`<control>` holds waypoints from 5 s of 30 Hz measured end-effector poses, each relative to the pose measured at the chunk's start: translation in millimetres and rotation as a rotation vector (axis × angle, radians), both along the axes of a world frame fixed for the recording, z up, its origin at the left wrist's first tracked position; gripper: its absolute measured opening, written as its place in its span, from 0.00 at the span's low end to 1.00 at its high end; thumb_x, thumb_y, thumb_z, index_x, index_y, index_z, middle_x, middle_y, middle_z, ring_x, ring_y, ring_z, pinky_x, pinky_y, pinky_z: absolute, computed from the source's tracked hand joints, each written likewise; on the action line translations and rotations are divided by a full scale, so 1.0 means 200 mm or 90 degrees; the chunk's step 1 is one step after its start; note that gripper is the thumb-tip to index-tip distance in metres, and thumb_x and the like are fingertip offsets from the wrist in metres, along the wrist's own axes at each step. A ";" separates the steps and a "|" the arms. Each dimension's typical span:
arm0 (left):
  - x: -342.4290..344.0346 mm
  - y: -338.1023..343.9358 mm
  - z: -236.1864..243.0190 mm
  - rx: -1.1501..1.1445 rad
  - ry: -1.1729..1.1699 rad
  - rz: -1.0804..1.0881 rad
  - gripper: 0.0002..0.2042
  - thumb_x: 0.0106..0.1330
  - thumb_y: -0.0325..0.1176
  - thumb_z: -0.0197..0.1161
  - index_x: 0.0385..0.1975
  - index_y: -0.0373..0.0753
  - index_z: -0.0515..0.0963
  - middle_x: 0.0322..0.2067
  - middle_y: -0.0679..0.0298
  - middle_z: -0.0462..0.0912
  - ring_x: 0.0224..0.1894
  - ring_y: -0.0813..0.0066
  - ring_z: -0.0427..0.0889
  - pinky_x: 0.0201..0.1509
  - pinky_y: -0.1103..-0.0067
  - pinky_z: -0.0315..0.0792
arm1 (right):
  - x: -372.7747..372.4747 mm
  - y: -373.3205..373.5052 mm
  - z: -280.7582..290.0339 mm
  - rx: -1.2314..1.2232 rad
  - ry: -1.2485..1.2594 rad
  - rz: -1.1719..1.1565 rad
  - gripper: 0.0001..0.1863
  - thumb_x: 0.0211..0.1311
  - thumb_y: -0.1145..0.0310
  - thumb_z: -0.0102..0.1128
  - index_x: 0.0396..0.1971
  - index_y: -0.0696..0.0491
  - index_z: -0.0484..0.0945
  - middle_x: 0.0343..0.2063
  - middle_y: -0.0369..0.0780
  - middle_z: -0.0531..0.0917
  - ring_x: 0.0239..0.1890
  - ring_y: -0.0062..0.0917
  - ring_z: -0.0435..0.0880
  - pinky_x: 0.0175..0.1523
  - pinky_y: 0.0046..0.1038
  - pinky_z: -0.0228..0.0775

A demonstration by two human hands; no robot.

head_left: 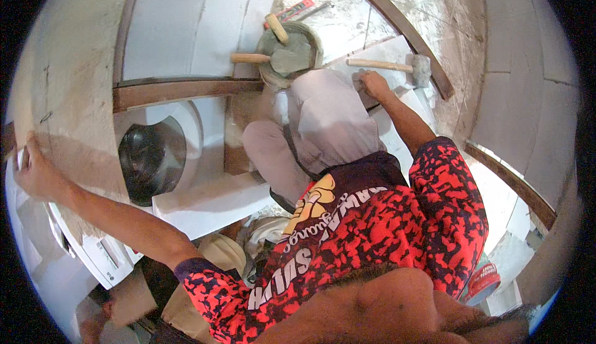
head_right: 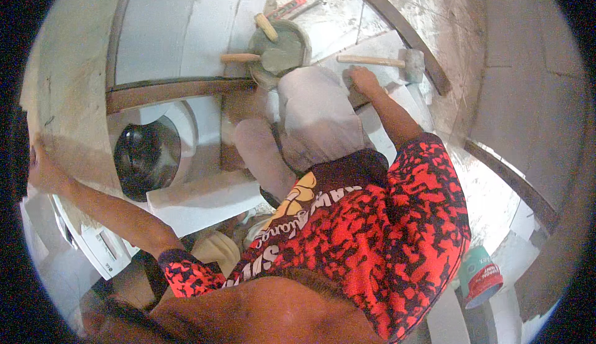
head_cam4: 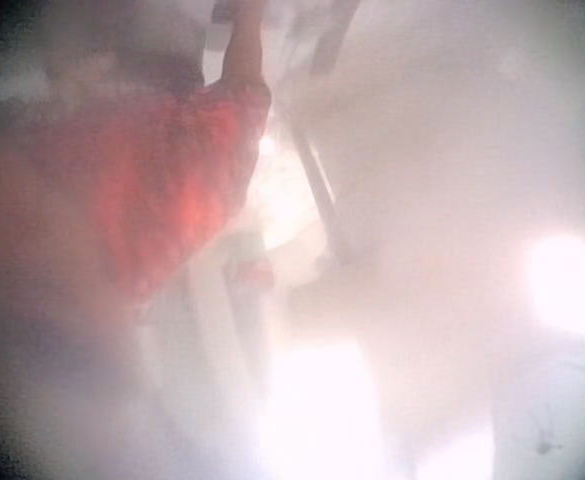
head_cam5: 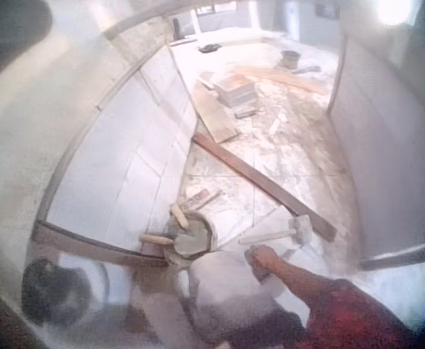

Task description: The person constructs a wooden frame by positioning timber boards, marking measurements, and hammering nails to secure the joints.

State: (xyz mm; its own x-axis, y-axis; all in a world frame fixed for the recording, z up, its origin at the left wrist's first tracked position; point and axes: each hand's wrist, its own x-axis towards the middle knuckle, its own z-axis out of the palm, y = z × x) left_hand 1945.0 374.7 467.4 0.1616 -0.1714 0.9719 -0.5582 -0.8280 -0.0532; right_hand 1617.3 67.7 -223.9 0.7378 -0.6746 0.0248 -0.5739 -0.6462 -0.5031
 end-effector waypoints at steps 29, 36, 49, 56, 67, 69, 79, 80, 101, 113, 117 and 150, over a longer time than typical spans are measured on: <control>-0.51 -0.04 -0.13 -0.106 0.080 -0.224 0.15 0.54 0.35 0.65 0.42 0.42 0.75 0.32 0.58 0.84 0.36 0.61 0.83 0.42 0.70 0.73 | -0.01 -0.03 -0.18 0.068 0.044 0.048 0.21 0.58 0.55 0.50 0.47 0.52 0.72 0.35 0.52 0.81 0.42 0.48 0.80 0.45 0.44 0.71; -0.47 -0.03 -0.15 -0.071 0.033 -0.271 0.18 0.52 0.38 0.66 0.43 0.45 0.75 0.31 0.60 0.84 0.36 0.64 0.82 0.42 0.70 0.74 | -0.04 -0.11 0.19 0.037 -0.249 -0.082 0.20 0.61 0.61 0.51 0.49 0.58 0.72 0.43 0.54 0.78 0.46 0.51 0.77 0.51 0.41 0.68; -0.53 0.01 -0.23 -0.072 -0.025 -0.278 0.14 0.55 0.33 0.63 0.42 0.49 0.75 0.48 0.63 0.71 0.42 0.57 0.79 0.45 0.65 0.74 | 0.67 0.84 2.97 -0.021 -1.017 0.352 0.08 0.57 0.72 0.63 0.35 0.59 0.81 0.29 0.39 0.84 0.32 0.18 0.81 0.39 0.19 0.73; -0.57 0.03 -0.22 -0.063 0.010 -0.300 0.09 0.56 0.33 0.62 0.37 0.46 0.79 0.44 0.63 0.72 0.38 0.58 0.80 0.41 0.66 0.75 | 0.89 0.90 3.13 -0.186 -1.100 0.323 0.05 0.54 0.70 0.64 0.32 0.53 0.82 0.27 0.41 0.84 0.28 0.26 0.83 0.35 0.26 0.74; -0.41 -0.09 -0.20 -0.012 -0.195 -0.158 0.05 0.56 0.31 0.60 0.31 0.43 0.79 0.39 0.61 0.75 0.40 0.59 0.79 0.42 0.68 0.75 | 1.02 0.84 3.13 -0.408 -1.070 0.433 0.13 0.48 0.78 0.62 0.37 0.53 0.79 0.33 0.42 0.82 0.35 0.34 0.83 0.41 0.30 0.75; -0.34 -0.14 -0.16 0.035 -0.174 -0.188 0.08 0.53 0.30 0.61 0.33 0.42 0.77 0.37 0.59 0.74 0.42 0.59 0.78 0.41 0.68 0.75 | 1.08 0.81 3.14 -0.386 -1.095 0.463 0.20 0.41 0.77 0.59 0.40 0.52 0.78 0.33 0.43 0.82 0.36 0.38 0.82 0.42 0.33 0.74; -0.31 -0.21 -0.17 0.075 -0.233 -0.058 0.09 0.58 0.43 0.65 0.31 0.46 0.80 0.36 0.58 0.73 0.36 0.61 0.78 0.36 0.68 0.74 | 0.73 0.29 1.75 -0.082 -0.700 0.209 0.15 0.62 0.62 0.55 0.44 0.54 0.79 0.42 0.44 0.81 0.46 0.36 0.80 0.53 0.32 0.70; -0.29 -0.21 -0.15 0.086 -0.234 -0.064 0.09 0.58 0.43 0.65 0.31 0.46 0.80 0.36 0.58 0.73 0.36 0.61 0.78 0.35 0.69 0.74 | 0.69 0.10 1.43 -0.057 -0.599 0.109 0.14 0.61 0.65 0.55 0.43 0.55 0.79 0.42 0.45 0.81 0.46 0.38 0.79 0.54 0.32 0.68; -0.33 -0.26 -0.13 0.087 -0.185 -0.050 0.10 0.59 0.42 0.65 0.33 0.44 0.79 0.38 0.58 0.72 0.39 0.63 0.77 0.40 0.69 0.73 | -0.03 -0.30 -0.18 0.823 -0.366 -0.440 0.31 0.62 0.52 0.53 0.61 0.42 0.54 0.39 0.53 0.75 0.25 0.41 0.80 0.27 0.40 0.77; -0.36 -0.19 -0.17 0.055 -0.126 -0.185 0.06 0.59 0.37 0.64 0.32 0.43 0.79 0.39 0.57 0.73 0.41 0.60 0.77 0.41 0.68 0.74 | 0.13 -0.19 -0.36 0.385 -0.269 -0.383 0.21 0.51 0.67 0.61 0.46 0.53 0.70 0.30 0.42 0.77 0.28 0.33 0.78 0.37 0.39 0.73; -0.43 -0.21 -0.11 0.002 -0.189 -0.254 0.05 0.58 0.33 0.63 0.31 0.42 0.79 0.42 0.56 0.73 0.43 0.55 0.76 0.45 0.67 0.73 | -0.13 -0.50 -0.55 -0.252 0.017 -0.135 0.16 0.48 0.65 0.60 0.39 0.53 0.80 0.23 0.37 0.80 0.35 0.29 0.79 0.59 0.31 0.61; -1.19 0.08 0.49 -0.221 0.510 -0.478 0.09 0.68 0.28 0.51 0.39 0.29 0.73 0.43 0.53 0.75 0.40 0.64 0.78 0.41 0.74 0.74 | -1.38 1.06 2.04 0.610 -0.211 -0.331 0.18 0.58 0.66 0.57 0.47 0.57 0.72 0.26 0.40 0.79 0.20 0.24 0.78 0.20 0.25 0.67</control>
